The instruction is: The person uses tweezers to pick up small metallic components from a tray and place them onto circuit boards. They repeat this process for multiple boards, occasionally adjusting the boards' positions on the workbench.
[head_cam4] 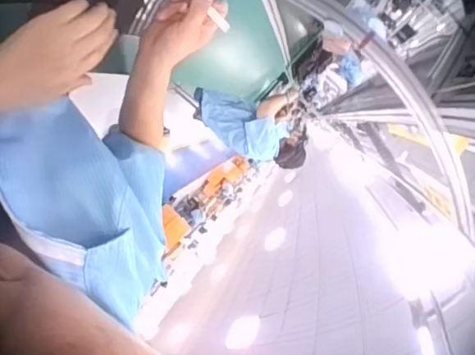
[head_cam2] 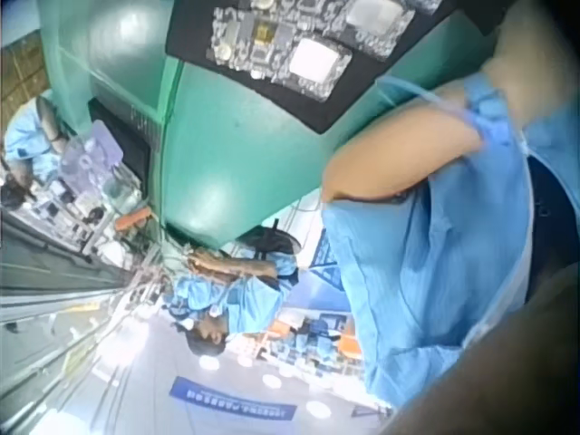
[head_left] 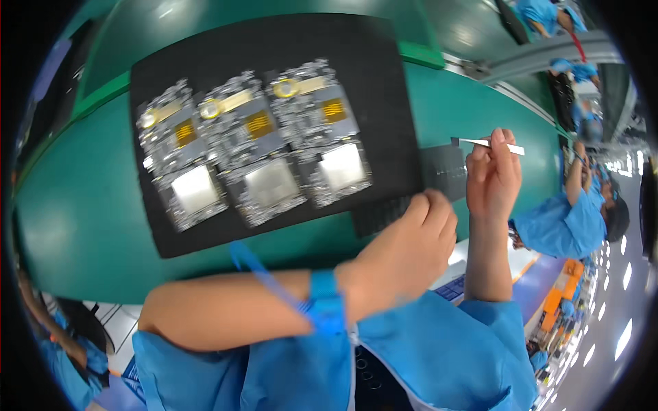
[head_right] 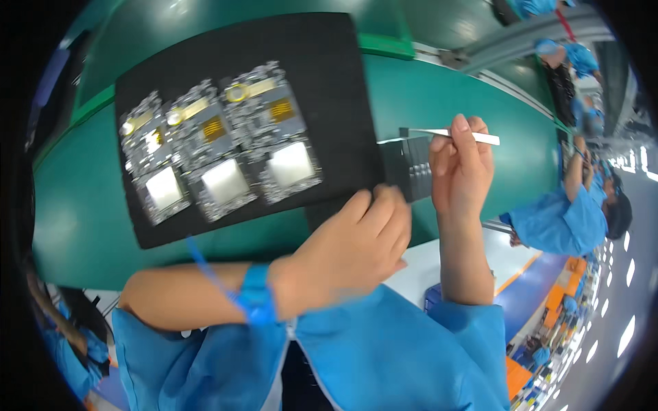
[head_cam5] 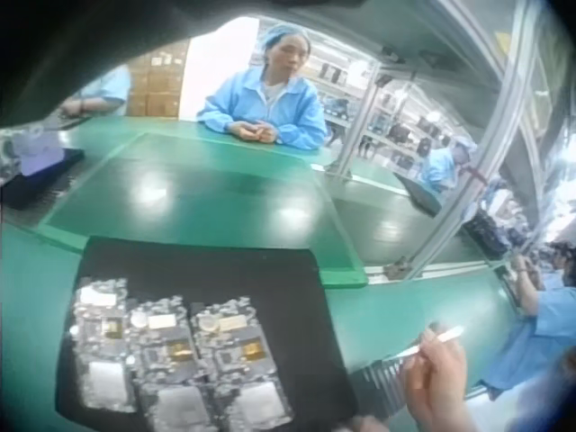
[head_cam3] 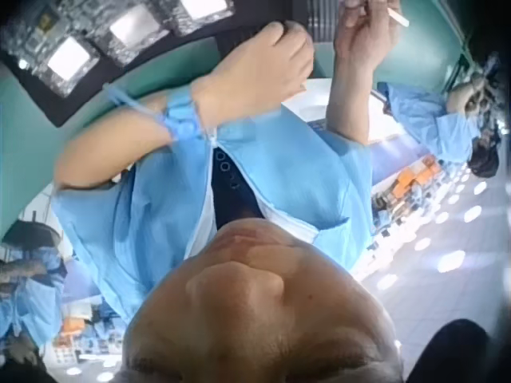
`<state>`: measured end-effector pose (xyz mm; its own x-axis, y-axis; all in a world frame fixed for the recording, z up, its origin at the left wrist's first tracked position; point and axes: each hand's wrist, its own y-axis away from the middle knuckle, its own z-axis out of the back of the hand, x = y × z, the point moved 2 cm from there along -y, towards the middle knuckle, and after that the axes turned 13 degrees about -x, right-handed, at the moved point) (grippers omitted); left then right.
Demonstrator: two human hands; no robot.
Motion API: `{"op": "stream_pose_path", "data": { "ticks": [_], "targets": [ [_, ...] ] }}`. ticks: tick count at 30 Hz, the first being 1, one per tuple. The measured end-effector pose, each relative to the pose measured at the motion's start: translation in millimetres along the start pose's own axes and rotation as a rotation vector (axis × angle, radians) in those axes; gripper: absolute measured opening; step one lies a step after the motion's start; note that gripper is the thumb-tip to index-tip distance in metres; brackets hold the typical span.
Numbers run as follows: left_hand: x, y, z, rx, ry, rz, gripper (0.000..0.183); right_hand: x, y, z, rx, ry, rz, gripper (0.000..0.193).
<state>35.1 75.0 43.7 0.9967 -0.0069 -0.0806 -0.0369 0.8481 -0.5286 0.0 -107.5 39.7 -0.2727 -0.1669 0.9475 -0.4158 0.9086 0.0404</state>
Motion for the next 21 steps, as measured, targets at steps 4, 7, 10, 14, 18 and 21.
{"op": "stream_pose_path", "data": {
  "ticks": [4,7,10,14,18,21],
  "targets": [
    [27,69,44,0.114,-0.152,0.319,0.056,-27,52,-61,0.254,0.062,-0.205,0.016],
    [48,103,53,0.043,-0.195,0.526,0.057,-46,79,-104,0.317,0.048,-0.274,0.022],
    [53,119,49,-0.026,-0.188,0.573,0.058,-62,92,-121,0.383,0.095,-0.249,0.024],
    [51,124,44,-0.099,-0.196,0.567,0.054,-68,104,-128,0.394,0.154,-0.176,0.025],
    [51,126,40,-0.145,-0.221,0.548,0.049,-69,110,-129,0.39,0.198,-0.1,0.026],
    [51,128,39,-0.149,-0.233,0.54,0.048,-71,112,-129,0.388,0.243,-0.057,0.025]
  ]
}}
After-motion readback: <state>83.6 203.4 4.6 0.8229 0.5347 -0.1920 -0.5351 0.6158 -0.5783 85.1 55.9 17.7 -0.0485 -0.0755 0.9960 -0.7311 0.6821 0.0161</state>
